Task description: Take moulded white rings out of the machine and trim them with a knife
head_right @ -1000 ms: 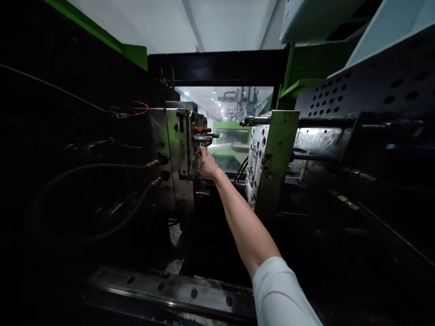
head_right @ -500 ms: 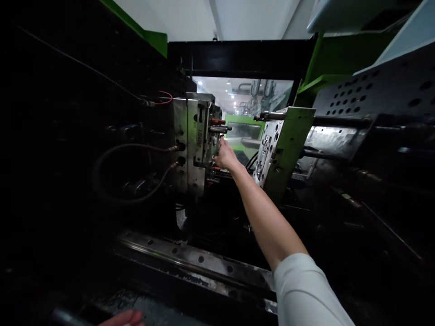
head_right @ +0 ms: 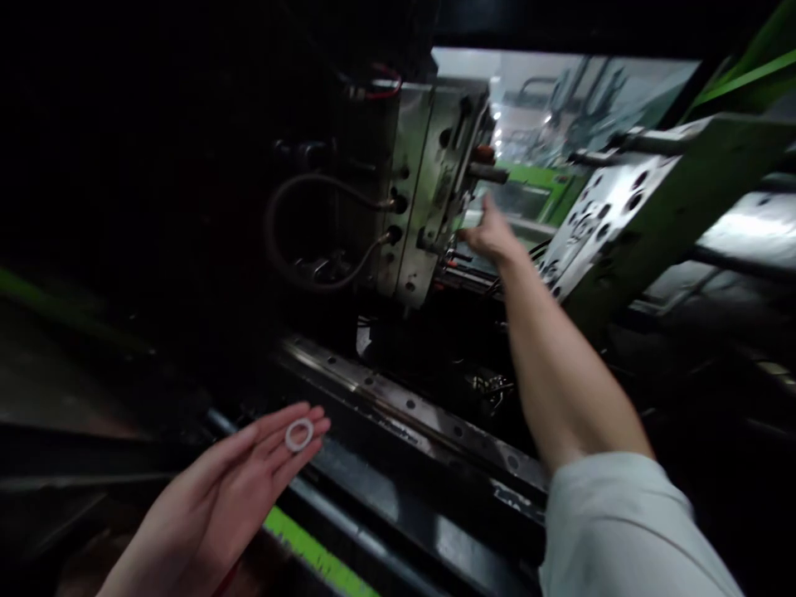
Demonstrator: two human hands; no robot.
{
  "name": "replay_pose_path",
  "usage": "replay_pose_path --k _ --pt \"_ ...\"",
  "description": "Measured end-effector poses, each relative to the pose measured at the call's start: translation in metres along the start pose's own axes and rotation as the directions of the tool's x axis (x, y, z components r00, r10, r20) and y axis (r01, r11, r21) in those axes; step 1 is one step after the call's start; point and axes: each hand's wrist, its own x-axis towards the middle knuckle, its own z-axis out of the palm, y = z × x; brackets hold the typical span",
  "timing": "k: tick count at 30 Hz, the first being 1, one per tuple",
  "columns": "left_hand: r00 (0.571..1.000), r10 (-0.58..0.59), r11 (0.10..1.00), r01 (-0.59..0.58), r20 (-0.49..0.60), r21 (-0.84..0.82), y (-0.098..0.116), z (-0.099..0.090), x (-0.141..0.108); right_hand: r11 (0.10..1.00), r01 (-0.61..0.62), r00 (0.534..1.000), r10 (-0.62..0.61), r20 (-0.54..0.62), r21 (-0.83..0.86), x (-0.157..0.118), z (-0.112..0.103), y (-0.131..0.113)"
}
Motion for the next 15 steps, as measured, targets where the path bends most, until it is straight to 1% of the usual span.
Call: replay_pose_path --k 1,2,3,4,5,6,7,8,9,10,11,12,13,15 --pt "1.0 0.015 0.999 -0.015 -0.005 -0.034 0.003 0.008 0.002 0.997 -0.019 1.0 0.019 -0.005 -0.073 -0.015 -0.01 -0.014" --pt "1.0 0.025 0.998 -0.026 -0.009 -0.064 0.005 0.015 0.005 0.974 -0.008 0.999 -0.004 -0.052 -0.225 -0.038 -0.018 -0.031" --pt "0.999 0.036 0.995 -0.036 -0.007 -0.094 0.006 0.019 0.008 0.952 0.069 0.998 -0.069 0.011 -0.298 -0.069 -0.024 -0.051" --pt "0.999 0.05 0.992 -0.05 -0.001 -0.118 0.005 0.021 0.011 0.945 0.159 0.984 -0.127 0.127 -0.286 -0.105 -0.027 -0.071" --pt "0.997 0.072 0.988 -0.07 0.014 -0.135 0.003 0.022 0.013 0.944 0.246 0.946 -0.184 0.269 -0.22 -0.146 -0.026 -0.091" --pt "0.994 0.099 0.985 -0.093 0.036 -0.142 0.001 0.023 0.015 0.949 0.286 0.893 -0.213 0.396 -0.134 -0.187 -0.022 -0.109" --pt "0.99 0.126 0.983 -0.117 0.055 -0.142 -0.002 0.022 0.016 0.953 0.277 0.849 -0.18 0.496 -0.127 -0.226 -0.014 -0.122" --pt "0.986 0.151 0.98 -0.141 0.067 -0.138 -0.006 0.021 0.016 0.945 0.306 0.816 -0.198 0.543 -0.115 -0.26 -0.004 -0.131" --pt "0.983 0.172 0.978 -0.162 0.07 -0.134 -0.01 0.021 0.015 0.932 0.341 0.784 -0.211 0.584 -0.121 -0.287 0.007 -0.136" --pt "0.98 0.188 0.976 -0.178 0.07 -0.128 -0.013 0.02 0.015 0.917 0.371 0.762 -0.21 0.613 -0.148 -0.307 0.017 -0.138" --pt "0.976 0.205 0.973 -0.196 0.067 -0.125 -0.016 0.019 0.014 0.901 0.397 0.747 -0.206 0.632 -0.174 -0.319 0.026 -0.137" --pt "0.973 0.222 0.969 -0.213 0.062 -0.124 -0.019 0.019 0.013 0.891 0.407 0.737 -0.191 0.648 -0.201 -0.325 0.033 -0.134" --pt "0.967 0.247 0.963 -0.239 0.055 -0.124 -0.022 0.018 0.012 0.89 0.402 0.735 -0.172 0.656 -0.217 -0.327 0.039 -0.13" --pt "0.952 0.305 0.946 -0.298 0.037 -0.125 -0.027 0.018 0.012 0.916 0.349 0.753 -0.149 0.641 -0.197 -0.324 0.045 -0.123"
